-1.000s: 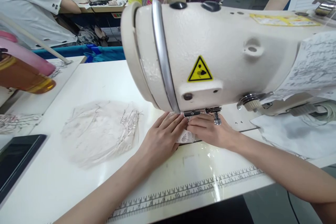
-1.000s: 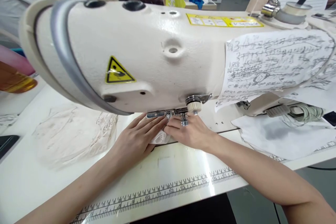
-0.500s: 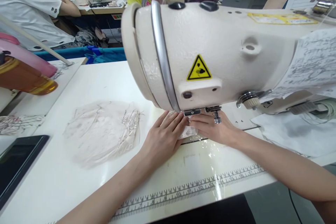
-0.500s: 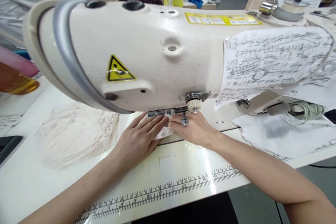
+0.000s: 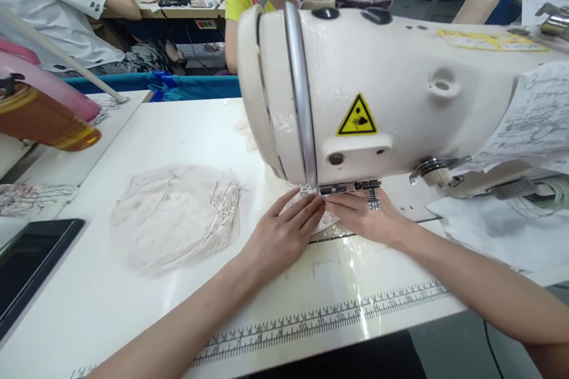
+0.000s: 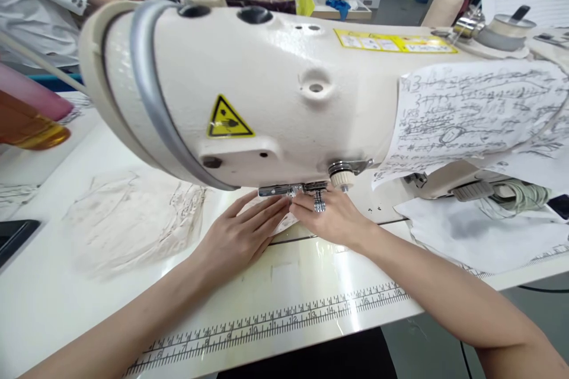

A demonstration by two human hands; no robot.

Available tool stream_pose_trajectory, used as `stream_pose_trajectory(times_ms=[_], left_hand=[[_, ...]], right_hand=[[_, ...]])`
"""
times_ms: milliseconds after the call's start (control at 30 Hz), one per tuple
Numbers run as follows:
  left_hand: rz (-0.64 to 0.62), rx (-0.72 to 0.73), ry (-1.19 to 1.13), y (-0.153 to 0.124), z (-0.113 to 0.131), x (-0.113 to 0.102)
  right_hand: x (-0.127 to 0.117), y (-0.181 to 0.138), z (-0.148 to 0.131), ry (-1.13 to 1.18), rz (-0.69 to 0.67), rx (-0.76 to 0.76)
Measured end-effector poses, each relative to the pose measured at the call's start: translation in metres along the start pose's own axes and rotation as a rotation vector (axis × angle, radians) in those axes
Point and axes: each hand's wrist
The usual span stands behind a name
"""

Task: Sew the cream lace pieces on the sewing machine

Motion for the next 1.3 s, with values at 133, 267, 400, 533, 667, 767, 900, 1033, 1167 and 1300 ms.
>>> stream_pose_trajectory(times_ms=[133,267,400,533,667,767,900,1033,1167,1300], left_hand=[[0.031,0.034,-0.017,-0.002,-0.003,-0.001],[0.021,0.006,-0.074,-0.002,-0.008,-0.002],[0.0,-0.003,-0.067,-0.001,-0.013,-0.002],[0.007,-0.004,-0.041,-0.001,-0.014,-0.001],[0.011,-0.014,-0.012,0.0,-0.013,0.0],[0.016,-0.008,-0.004,0.001,-0.011,-0.002],[-0.009,-0.035,0.008,0.001,-0.008,-0.003],[-0.001,-0.064,0.024,0.0,-0.004,-0.002],[-0.004,-0.096,0.0,-0.001,0.0,-0.002],[-0.006,-0.096,0.021,-0.001,0.002,-0.001]], right_hand=[[-0.001,0.001,-0.001,-0.02,-0.027,-0.065],[-0.001,0.002,-0.005,0.034,-0.059,-0.089],[0.002,0.004,-0.011,0.1,-0.095,-0.066],[0.003,0.007,-0.017,0.074,-0.063,-0.028],[0.003,0.008,-0.019,0.089,-0.036,-0.032],[0.003,0.007,-0.019,0.096,-0.037,-0.009],[0.004,0.004,-0.017,0.131,-0.054,0.004],[0.006,0.001,-0.013,0.157,-0.086,-0.007],[0.004,0.0,-0.009,0.158,-0.088,-0.01],[-0.002,0.002,-0.009,0.02,-0.053,-0.028]])
Point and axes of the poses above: each hand's wrist, its own y-axis towards the middle knuckle, its own x-axis out of the palm, z = x × y, and after that the axes turned 9 degrees about -x, right-handed
